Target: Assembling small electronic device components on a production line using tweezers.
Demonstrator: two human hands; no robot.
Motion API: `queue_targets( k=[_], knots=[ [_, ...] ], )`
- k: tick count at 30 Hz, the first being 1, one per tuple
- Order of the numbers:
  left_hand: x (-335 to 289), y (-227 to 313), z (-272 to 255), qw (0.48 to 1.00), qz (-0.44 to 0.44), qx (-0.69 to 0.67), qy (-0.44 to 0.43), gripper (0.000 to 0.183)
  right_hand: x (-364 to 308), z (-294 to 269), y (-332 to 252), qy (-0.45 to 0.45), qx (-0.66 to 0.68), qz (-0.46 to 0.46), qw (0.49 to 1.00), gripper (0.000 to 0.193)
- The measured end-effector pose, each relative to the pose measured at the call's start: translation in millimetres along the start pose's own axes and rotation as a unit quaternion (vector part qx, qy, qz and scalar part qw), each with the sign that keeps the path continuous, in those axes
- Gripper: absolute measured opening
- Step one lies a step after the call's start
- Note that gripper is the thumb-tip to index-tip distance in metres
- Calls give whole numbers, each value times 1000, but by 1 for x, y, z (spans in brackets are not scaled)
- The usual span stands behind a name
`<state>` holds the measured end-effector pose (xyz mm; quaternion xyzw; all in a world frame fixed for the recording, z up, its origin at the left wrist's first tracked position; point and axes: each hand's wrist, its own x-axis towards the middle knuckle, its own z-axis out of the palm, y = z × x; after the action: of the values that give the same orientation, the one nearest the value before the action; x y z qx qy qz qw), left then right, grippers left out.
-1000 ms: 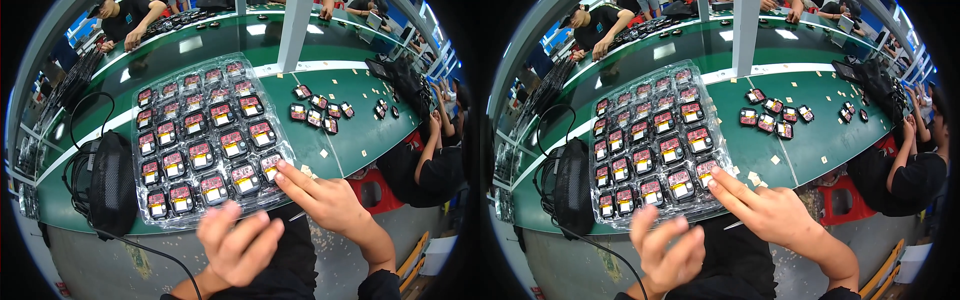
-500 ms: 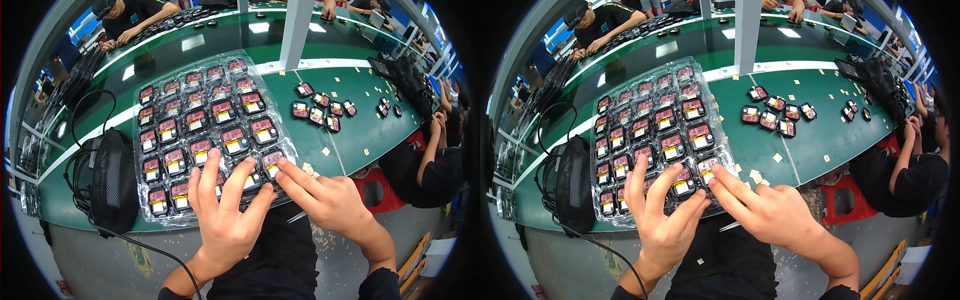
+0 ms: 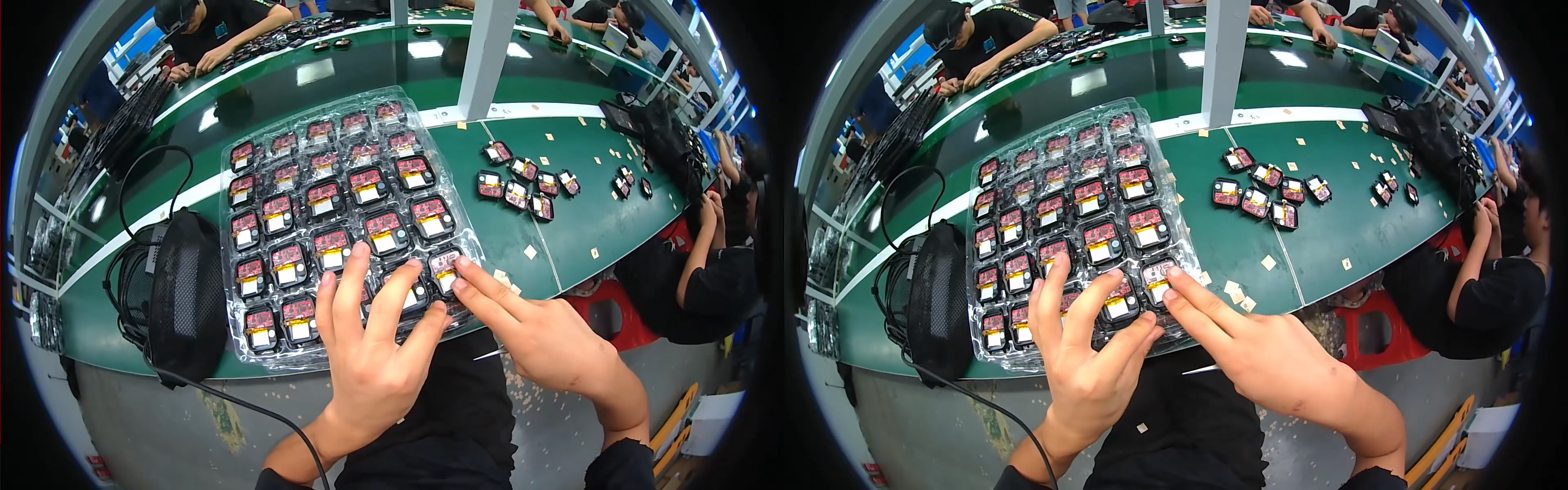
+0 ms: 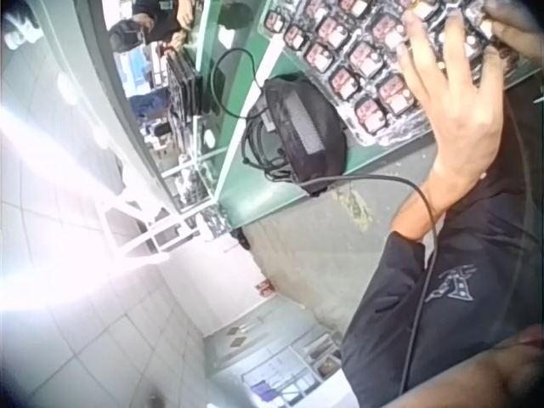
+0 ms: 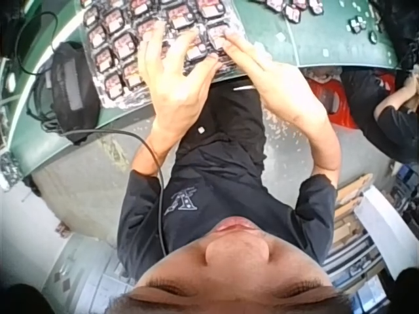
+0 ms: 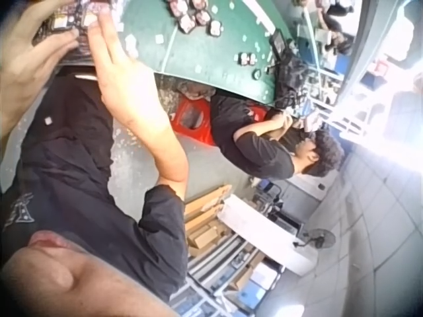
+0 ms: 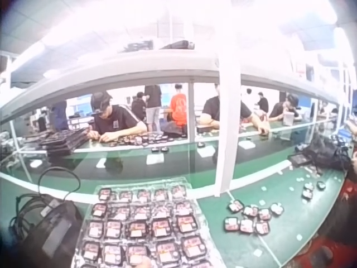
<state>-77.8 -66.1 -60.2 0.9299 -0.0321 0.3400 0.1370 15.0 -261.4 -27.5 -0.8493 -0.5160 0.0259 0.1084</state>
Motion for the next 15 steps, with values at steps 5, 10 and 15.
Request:
queue_targets(
  k=[5,10,15],
  knots=[
    [-3,-1,1,1000,-5,-12,5,18,3,-3,7,12,-18,-33,999,64],
    [-6,0,2,1000,-12,-11,10,22,5,16,19,150,-94,-104,979,48],
    [-6,-2,5,1000,-9,-13,19,21,10,15,24,184,-69,-113,974,44]
  ],
)
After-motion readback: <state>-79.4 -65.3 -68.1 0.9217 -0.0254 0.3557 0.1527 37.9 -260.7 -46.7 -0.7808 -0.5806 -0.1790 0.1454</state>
